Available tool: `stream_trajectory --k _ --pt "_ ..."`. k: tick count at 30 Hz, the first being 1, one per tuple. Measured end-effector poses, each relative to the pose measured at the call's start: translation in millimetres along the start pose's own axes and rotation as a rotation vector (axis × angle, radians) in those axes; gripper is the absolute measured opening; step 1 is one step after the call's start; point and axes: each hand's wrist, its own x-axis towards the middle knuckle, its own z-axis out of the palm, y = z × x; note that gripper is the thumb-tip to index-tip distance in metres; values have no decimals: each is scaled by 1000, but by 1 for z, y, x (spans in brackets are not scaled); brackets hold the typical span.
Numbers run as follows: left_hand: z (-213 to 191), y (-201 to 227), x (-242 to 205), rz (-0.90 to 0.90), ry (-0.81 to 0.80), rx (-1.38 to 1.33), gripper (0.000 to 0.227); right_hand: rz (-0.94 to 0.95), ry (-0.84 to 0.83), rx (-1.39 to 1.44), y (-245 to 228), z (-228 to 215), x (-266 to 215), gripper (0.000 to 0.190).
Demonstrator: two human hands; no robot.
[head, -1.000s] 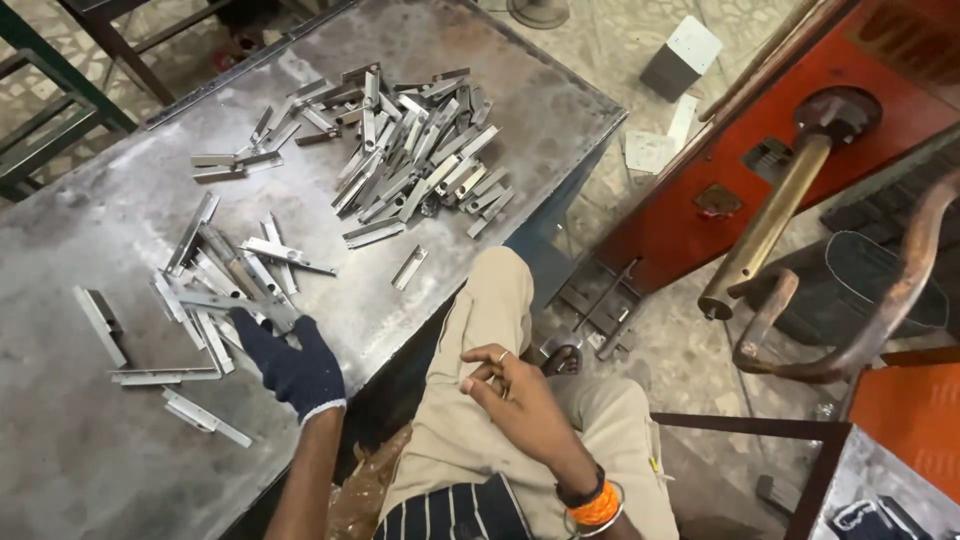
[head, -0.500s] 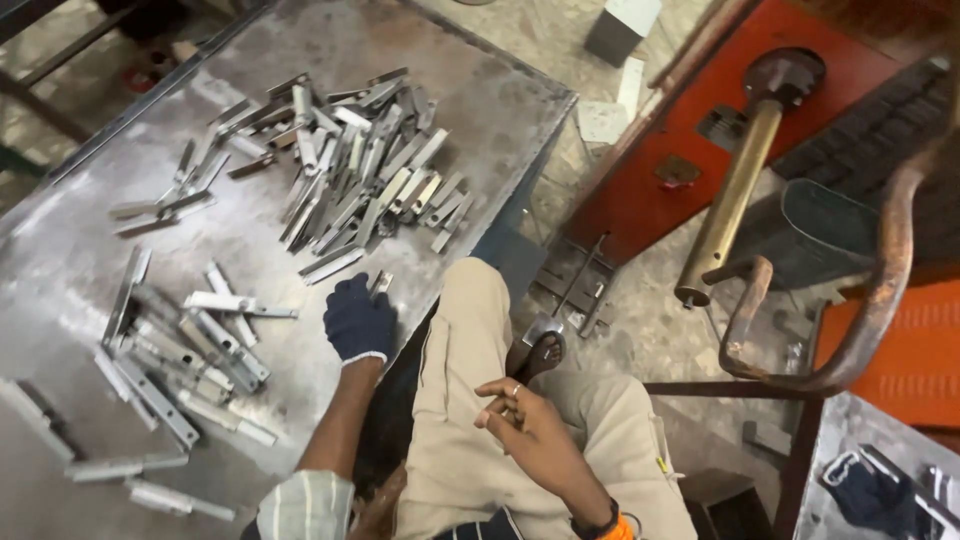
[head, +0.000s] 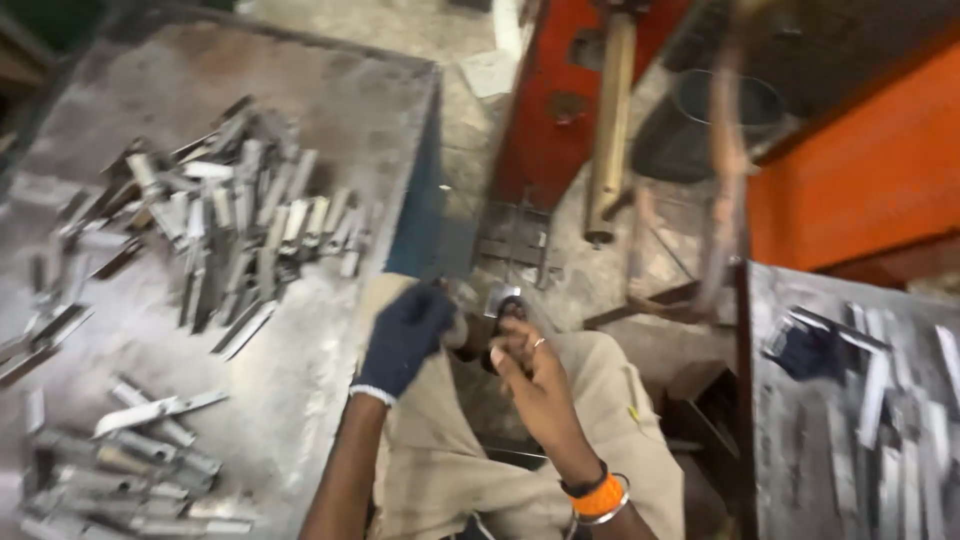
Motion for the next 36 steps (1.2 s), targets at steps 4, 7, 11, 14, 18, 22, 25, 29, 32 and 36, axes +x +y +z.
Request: stream_trajectory --k 4,7,11,14,18,22,25,29,32,36 --pt "80 71 -32 -151 -307 3 20 -109 235 22 11 -56 -4 33" --pt "117 49 -36 -179 -407 152 22 -93 212 113 38 -99 -21 22" --pt "151 21 -41 -227 -425 -33 27 -39 243 266 54 -130 -51 21" --pt "181 8 -47 -214 -507 -189 33 -46 365 366 56 -140 -66 20" --pt "214 3 -57 -114 -603 -205 40 -6 374 460 53 -148 -81 20" --pt "232 5 -62 -173 -602 -234 37 -33 347 390 78 -191 -87 26" --pt "241 17 -63 -335 -551 -373 42 25 676 122 122 -252 -94 28" --pt "254 29 -63 -465 -561 -400 52 167 1175 -695 201 -338 -113 17" --pt "268 30 -63 -493 -618 -329 54 307 1161 -915 224 -368 -116 23" --pt "291 37 -70 -492 -733 -310 54 552 1056 -778 232 -391 -109 18"
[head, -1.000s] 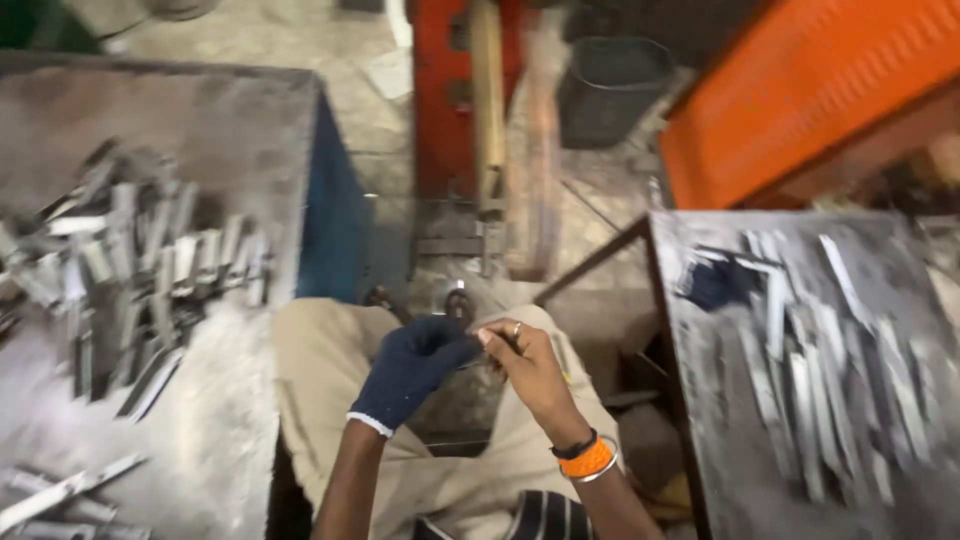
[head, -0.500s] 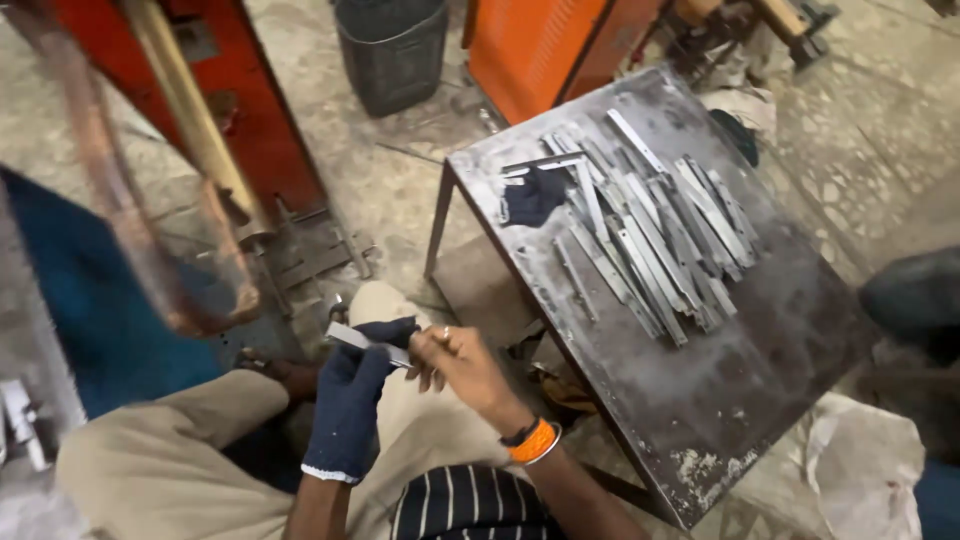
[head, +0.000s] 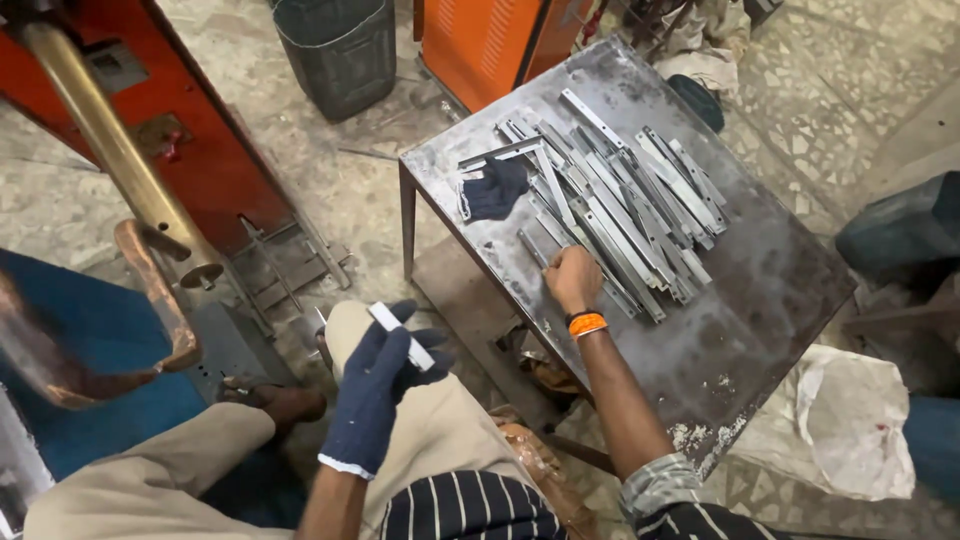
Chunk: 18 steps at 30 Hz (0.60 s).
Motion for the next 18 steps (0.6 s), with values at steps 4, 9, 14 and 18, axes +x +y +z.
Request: stream_trajectory --k 4,9,14,18 --pt "13 -2 1 -9 -32 -8 53 229 -133 160 -17 -27 -4 23" --pt "14 -3 0 -10 -27 29 52 196 -13 326 3 -33 0 23" --pt "4 -10 6 18 19 -11 51 -11 132 750 5 -47 -3 14" --pt "-3 -7 5 45 97 -38 50 -9 -8 1069 -39 -74 -30 19"
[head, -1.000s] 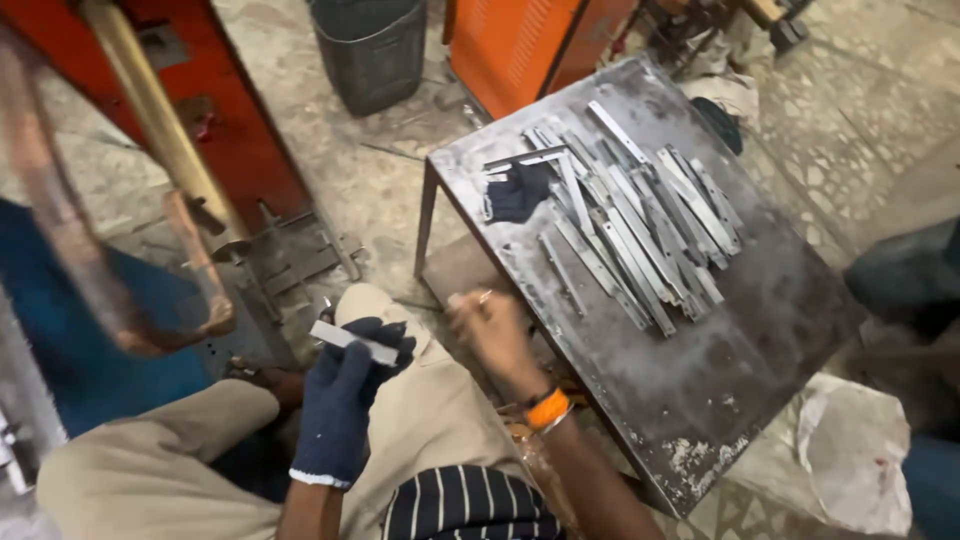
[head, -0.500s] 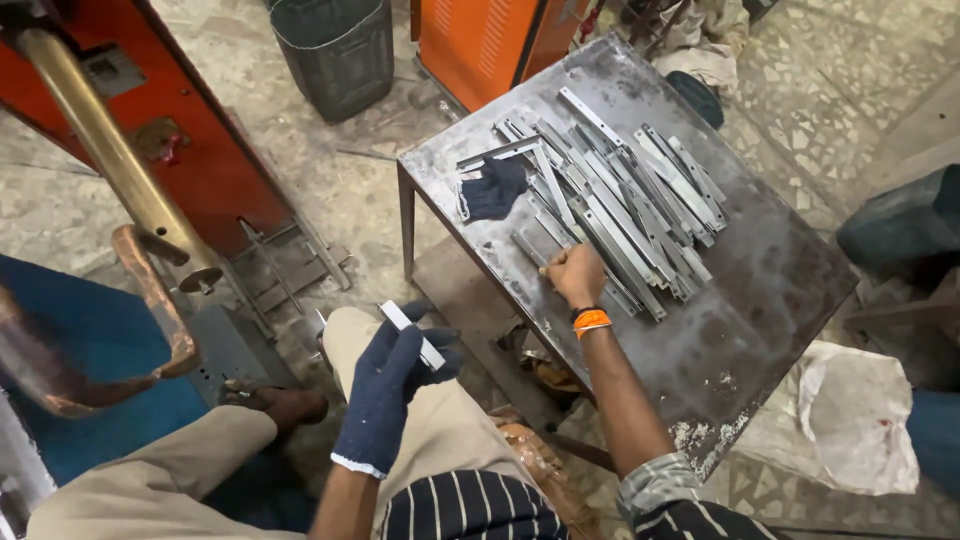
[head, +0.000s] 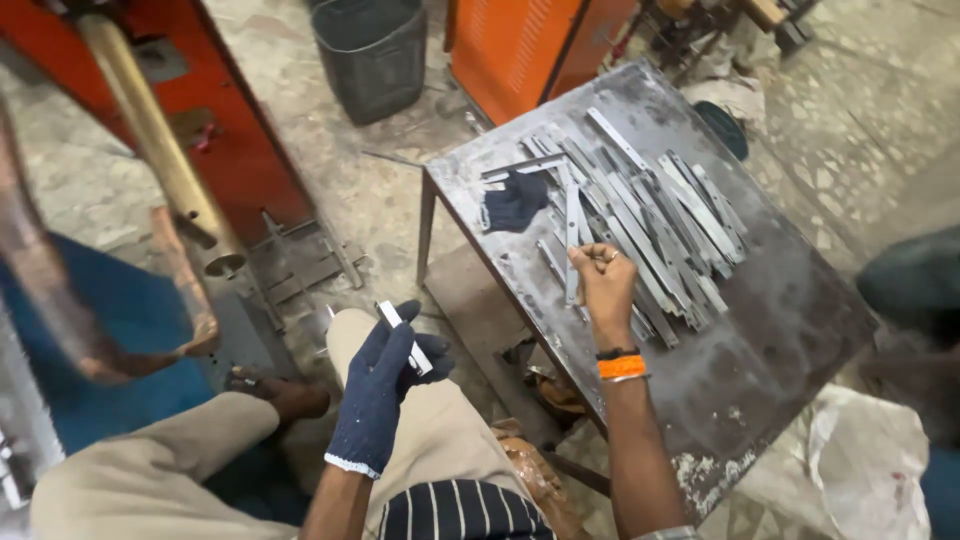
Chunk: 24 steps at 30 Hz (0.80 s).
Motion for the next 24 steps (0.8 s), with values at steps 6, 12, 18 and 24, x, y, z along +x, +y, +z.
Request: stream_trajectory --k 6,12,18,24 --pt "-3 10 -6 56 40 0 49 -17 -95 158 -56 56 -24 21" --pt "-4 11 -4 69 41 -81 47 -56 -265 671 -86 83 -26 48" --pt "-7 13 -4 90 149 -119 44 -93 -380 453 -62 124 -45 35" --pt "-55 -5 -22 108 346 -186 40 448 -423 629 -7 143 -65 30"
